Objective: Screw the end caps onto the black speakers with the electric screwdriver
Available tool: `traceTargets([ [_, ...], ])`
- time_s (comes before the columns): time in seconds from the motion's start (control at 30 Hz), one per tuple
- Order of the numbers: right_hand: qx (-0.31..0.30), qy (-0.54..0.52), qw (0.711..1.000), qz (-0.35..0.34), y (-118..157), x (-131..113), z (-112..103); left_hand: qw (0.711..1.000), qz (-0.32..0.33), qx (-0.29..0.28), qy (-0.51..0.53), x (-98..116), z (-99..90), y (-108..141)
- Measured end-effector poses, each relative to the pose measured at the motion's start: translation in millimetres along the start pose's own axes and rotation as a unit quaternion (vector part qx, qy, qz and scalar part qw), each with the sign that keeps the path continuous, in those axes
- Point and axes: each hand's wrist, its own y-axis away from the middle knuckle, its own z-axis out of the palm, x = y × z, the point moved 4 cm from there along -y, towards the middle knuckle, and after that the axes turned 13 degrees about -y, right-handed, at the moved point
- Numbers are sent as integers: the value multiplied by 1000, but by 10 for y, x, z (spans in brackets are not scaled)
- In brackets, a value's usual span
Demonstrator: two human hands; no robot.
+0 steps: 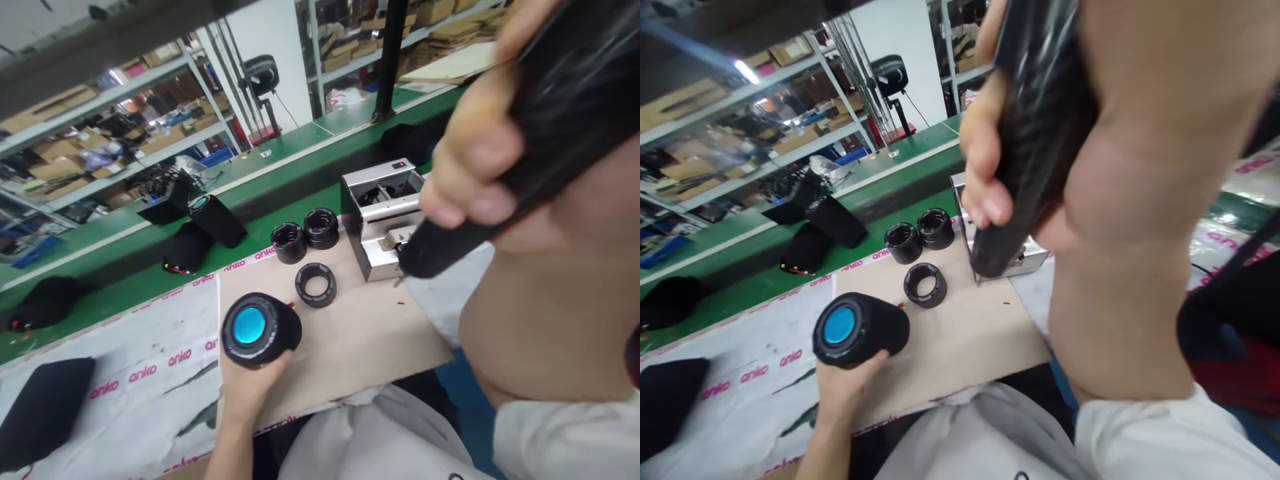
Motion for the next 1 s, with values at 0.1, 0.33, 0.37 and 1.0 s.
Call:
traceTargets([
  [0.1, -110, 59, 992, 3, 66, 233, 117, 999, 34, -14, 21, 20, 132, 54],
  [0.33, -197, 373, 898, 125, 244, 1343, 259, 987, 83, -36, 131, 200, 141, 83],
  [0.37, -208, 382, 894, 102, 236, 1448, 300, 987, 84, -42, 134, 209, 153, 84],
  [1.0, -334, 341, 876, 62, 276, 916, 789, 976, 95, -74, 183, 501, 128, -10],
])
